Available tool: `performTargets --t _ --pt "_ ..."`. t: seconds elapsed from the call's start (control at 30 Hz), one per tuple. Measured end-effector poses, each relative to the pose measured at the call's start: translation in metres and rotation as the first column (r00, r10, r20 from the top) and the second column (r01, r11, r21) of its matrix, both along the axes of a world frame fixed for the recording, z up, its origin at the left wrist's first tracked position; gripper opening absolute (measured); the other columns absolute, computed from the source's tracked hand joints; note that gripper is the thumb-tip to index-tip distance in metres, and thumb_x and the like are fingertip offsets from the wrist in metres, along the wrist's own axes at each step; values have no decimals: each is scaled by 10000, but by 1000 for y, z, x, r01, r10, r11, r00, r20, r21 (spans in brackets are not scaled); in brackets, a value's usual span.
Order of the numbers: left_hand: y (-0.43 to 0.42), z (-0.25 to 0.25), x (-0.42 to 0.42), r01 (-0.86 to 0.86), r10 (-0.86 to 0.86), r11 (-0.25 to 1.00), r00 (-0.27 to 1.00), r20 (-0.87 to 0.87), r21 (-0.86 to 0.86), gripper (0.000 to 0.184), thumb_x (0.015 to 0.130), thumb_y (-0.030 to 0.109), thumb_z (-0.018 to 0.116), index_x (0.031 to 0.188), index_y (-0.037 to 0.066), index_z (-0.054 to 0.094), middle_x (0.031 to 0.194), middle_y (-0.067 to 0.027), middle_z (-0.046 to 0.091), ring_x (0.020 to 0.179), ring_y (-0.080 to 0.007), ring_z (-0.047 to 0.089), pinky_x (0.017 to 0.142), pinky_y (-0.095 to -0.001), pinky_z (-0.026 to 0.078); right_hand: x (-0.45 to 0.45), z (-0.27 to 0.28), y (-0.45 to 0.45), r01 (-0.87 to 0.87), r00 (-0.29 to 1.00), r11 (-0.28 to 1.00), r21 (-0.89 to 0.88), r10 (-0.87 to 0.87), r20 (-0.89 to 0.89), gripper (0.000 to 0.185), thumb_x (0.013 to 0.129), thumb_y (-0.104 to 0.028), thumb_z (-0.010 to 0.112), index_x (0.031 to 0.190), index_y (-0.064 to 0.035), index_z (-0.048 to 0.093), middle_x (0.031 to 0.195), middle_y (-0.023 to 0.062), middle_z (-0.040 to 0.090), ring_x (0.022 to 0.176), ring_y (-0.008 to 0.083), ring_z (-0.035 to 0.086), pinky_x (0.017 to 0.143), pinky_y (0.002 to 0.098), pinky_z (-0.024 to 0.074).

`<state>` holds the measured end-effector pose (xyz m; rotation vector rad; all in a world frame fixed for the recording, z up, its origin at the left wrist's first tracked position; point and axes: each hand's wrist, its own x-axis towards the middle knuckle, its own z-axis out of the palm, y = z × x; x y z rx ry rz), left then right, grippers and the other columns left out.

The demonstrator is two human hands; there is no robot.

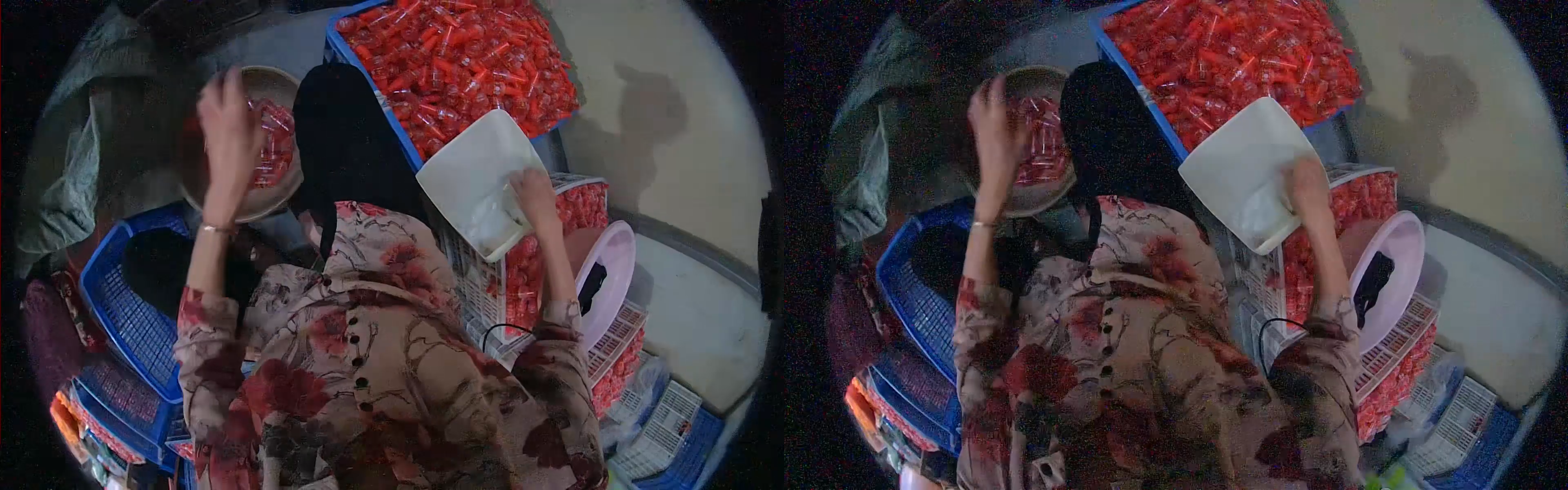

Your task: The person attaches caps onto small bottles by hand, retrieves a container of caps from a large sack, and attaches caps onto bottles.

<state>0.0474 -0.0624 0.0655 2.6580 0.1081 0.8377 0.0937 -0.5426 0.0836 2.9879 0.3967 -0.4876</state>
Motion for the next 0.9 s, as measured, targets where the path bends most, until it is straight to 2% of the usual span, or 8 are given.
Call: performTargets --t 0.07,0.23,0.47,0.53,0.6,0.63,0.67,0.9 --pt "-69 -8 45 402 -396 888 915 72 -224 357 753 5 609 1104 -1 541 1001 -204 566 949 -373 542 804 -463 446 2 -23 -14 -2 997 983 -182 -12 -74 298 853 -228 637 966 42 581 972 269 617 878 451 594 766 491 478" --pt "-221 -73 103 587 -589 797 706 -394 -140 342 708 52 637 1043 3 587 1085 -170 590 1048 -330 564 832 -431 505 2 -50 -10 45 998 997 -66 -42 44 194 805 -132 615 918 22 577 919 242 617 890 421 597 764 497 470" --pt "-228 -74 120 559 -622 777 612 -488 -289 388 745 62 634 1111 -18 536 1130 -246 556 1049 -375 566 855 -432 513 10 5 16 -198 948 894 402 71 309 224 864 -92 559 1068 0 572 875 172 627 780 340 618 706 418 495" --pt "-220 -89 123 408 -470 794 882 -30 -451 270 843 108 540 1071 -24 486 1071 -241 563 941 -415 594 810 -483 516 10 29 36 410 901 482 775 -344 -263 202 930 -138 530 1067 -1 583 831 75 591 699 175 583 655 322 493" --pt "-192 -42 116 285 -532 724 810 -246 -629 304 941 222 508 1113 -18 437 1011 -246 584 828 -405 633 658 -454 549 19 37 53 353 921 438 827 -319 -224 205 960 -148 488 1081 -9 580 790 36 555 679 121 549 630 275 466" --pt "-184 -29 108 -52 -689 171 707 -157 -984 352 963 302 485 1126 -5 436 963 -223 596 738 -376 637 579 -424 536 26 39 64 274 944 401 874 -285 -166 217 991 -157 447 1094 -18 578 750 -2 520 660 66 514 606 228 439" --pt "-177 -20 98 -428 -737 -436 674 41 -792 406 986 383 462 1138 8 434 915 -201 608 648 -348 640 499 -395 524 32 42 77 272 947 398 876 -271 -172 217 991 -157 447 1094 -18 578 750 -2 520 660 66 514 606 228 439" --pt "-179 -3 47 -310 -559 -746 772 302 -589 290 998 337 470 1082 68 542 843 -65 596 729 -187 617 641 -309 510 42 60 139 -239 971 580 779 125 204 231 926 -68 510 1152 -23 524 803 74 535 762 178 567 693 275 457"
